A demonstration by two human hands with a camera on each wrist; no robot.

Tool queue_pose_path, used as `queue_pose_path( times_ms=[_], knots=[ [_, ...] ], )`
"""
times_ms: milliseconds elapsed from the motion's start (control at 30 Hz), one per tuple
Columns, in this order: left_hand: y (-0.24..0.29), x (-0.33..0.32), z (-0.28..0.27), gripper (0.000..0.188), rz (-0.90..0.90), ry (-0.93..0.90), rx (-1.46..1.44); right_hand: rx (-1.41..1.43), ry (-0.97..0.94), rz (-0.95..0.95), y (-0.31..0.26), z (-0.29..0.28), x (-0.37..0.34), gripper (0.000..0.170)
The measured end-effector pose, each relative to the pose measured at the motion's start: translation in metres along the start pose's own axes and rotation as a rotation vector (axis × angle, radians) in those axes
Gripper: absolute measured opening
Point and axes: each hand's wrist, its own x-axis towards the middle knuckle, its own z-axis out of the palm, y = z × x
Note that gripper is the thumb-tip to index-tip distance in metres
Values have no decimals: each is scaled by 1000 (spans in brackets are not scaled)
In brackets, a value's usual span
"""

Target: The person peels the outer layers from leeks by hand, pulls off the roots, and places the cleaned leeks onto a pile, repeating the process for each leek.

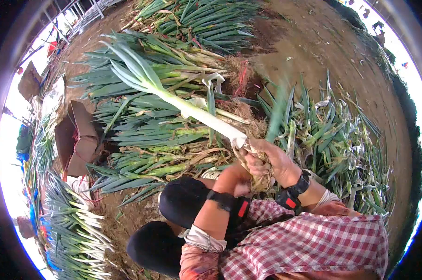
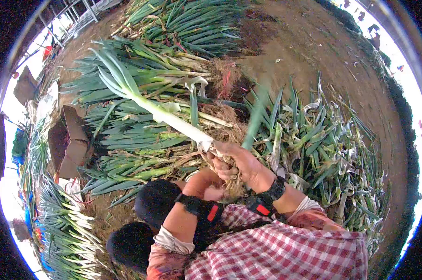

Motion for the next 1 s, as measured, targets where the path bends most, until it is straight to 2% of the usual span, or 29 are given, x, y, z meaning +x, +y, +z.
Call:
queue_pose_path(
  times_ms=[33,67,133,167,200,267,333,367,467,533,600,667,800,867,933,967,1000],
  knots=[
    [-18,2,8,33,205,141,99,-54,30,-4,-2,1,2,33],
    [2,8,-20,33,211,140,102,-111,60,-8,-4,1,2,33],
    [43,15,-99,36,-464,903,-1159,-192,106,6,-7,1,-8,34],
    [62,6,-119,37,-428,1106,-1337,-252,109,3,-1,-7,-10,34],
    [72,1,-131,31,-329,1174,-1445,-307,110,-1,4,-15,-11,34],
    [60,-3,-135,26,-159,1149,-1358,-282,140,1,11,-20,-14,32],
    [50,-7,-131,23,-187,1160,-1256,-408,190,12,12,-14,-17,32],
    [51,-8,-131,19,-202,1166,-1160,-634,214,-81,14,-11,-15,32],
    [54,-4,-135,14,-222,1195,-1224,-716,193,-74,15,-14,-14,33],
    [52,-7,-138,11,-214,1170,-1254,-710,183,-81,14,-12,-16,33],
    [50,-10,-142,9,-283,1086,-1312,-702,175,-87,15,-12,-19,33],
    [51,-10,-143,8,-249,1071,-1291,-399,178,7,15,-17,-23,32],
    [59,-9,-145,7,-143,1048,-1199,-261,110,30,17,-23,-25,33],
    [67,-8,-144,8,-200,1078,-1192,-147,209,47,16,-18,-25,33],
    [75,-9,-142,6,-94,980,-965,-144,223,-4,13,-19,-22,31],
    [79,-6,-137,4,-31,894,-1009,-140,238,-57,10,-21,-20,29],
    [84,-5,-132,2,-63,837,-1002,-135,246,-64,7,-22,-17,29]
  ],
)
